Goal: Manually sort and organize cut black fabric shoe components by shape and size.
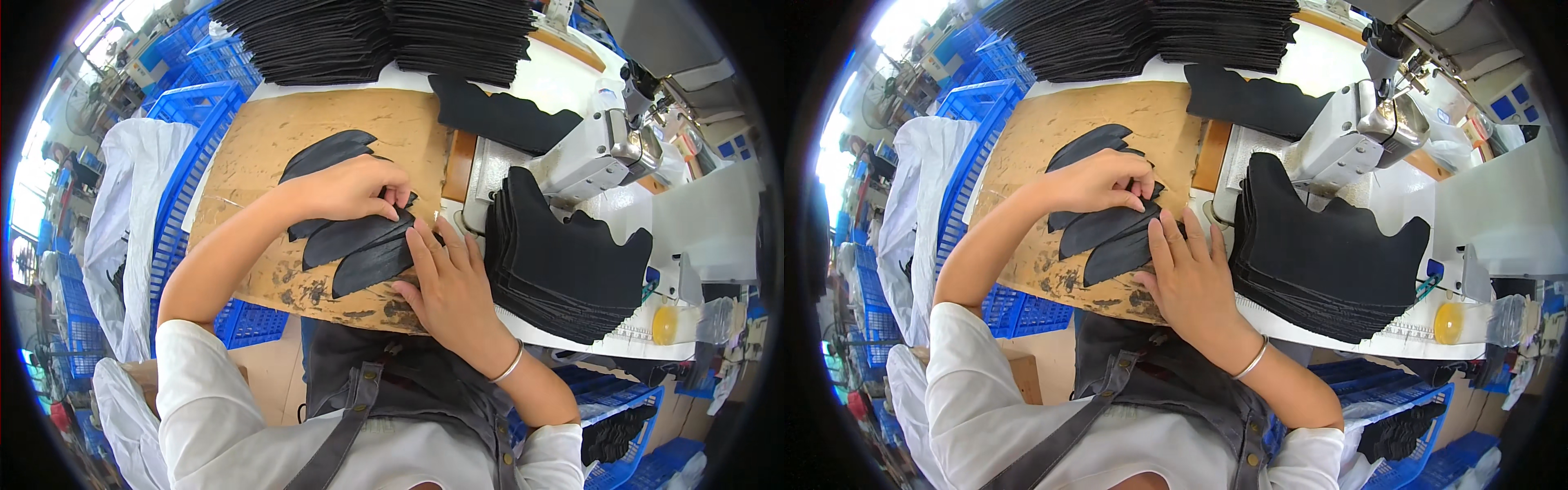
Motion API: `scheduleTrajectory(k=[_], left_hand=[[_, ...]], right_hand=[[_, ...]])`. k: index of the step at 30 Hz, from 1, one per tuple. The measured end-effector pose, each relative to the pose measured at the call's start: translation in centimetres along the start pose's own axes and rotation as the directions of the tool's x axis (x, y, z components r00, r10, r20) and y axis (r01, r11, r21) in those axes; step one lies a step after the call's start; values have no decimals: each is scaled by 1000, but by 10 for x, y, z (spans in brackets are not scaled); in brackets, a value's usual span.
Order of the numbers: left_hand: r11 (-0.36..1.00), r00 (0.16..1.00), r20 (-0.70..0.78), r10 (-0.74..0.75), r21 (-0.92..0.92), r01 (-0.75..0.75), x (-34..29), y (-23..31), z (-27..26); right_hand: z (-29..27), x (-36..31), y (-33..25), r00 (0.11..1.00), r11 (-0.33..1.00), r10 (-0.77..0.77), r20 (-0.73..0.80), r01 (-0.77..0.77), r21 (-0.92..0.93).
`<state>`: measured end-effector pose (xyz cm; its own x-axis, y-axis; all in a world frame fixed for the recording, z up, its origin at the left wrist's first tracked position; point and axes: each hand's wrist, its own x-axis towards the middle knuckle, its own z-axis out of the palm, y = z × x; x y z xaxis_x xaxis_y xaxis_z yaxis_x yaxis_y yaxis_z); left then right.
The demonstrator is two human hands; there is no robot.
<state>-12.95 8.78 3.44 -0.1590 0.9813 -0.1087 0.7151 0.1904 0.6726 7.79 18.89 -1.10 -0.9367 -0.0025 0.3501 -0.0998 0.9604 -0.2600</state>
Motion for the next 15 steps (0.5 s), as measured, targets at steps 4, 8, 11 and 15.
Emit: scheduleTrajectory(k=[4,8,11,15], left_hand=[[994,982,-171,84,79,-71,-16,4,6],[979,928,-363,78,-148,-140,-38,-7,14],[744,860,-477,-181,-638,-198,-84,-24,-4],[652,673,-714,-195,-607,-455,-179,-68,-28]], right_hand=[[-2,1,-1,1000,1000,8,1,-8,-28],[1,3,-2,1000,999,19,-6,-19,-40],[0,6,-3,1000,999,24,-4,-24,-33],[-2,10,-5,998,999,6,-54,-8,-38]])
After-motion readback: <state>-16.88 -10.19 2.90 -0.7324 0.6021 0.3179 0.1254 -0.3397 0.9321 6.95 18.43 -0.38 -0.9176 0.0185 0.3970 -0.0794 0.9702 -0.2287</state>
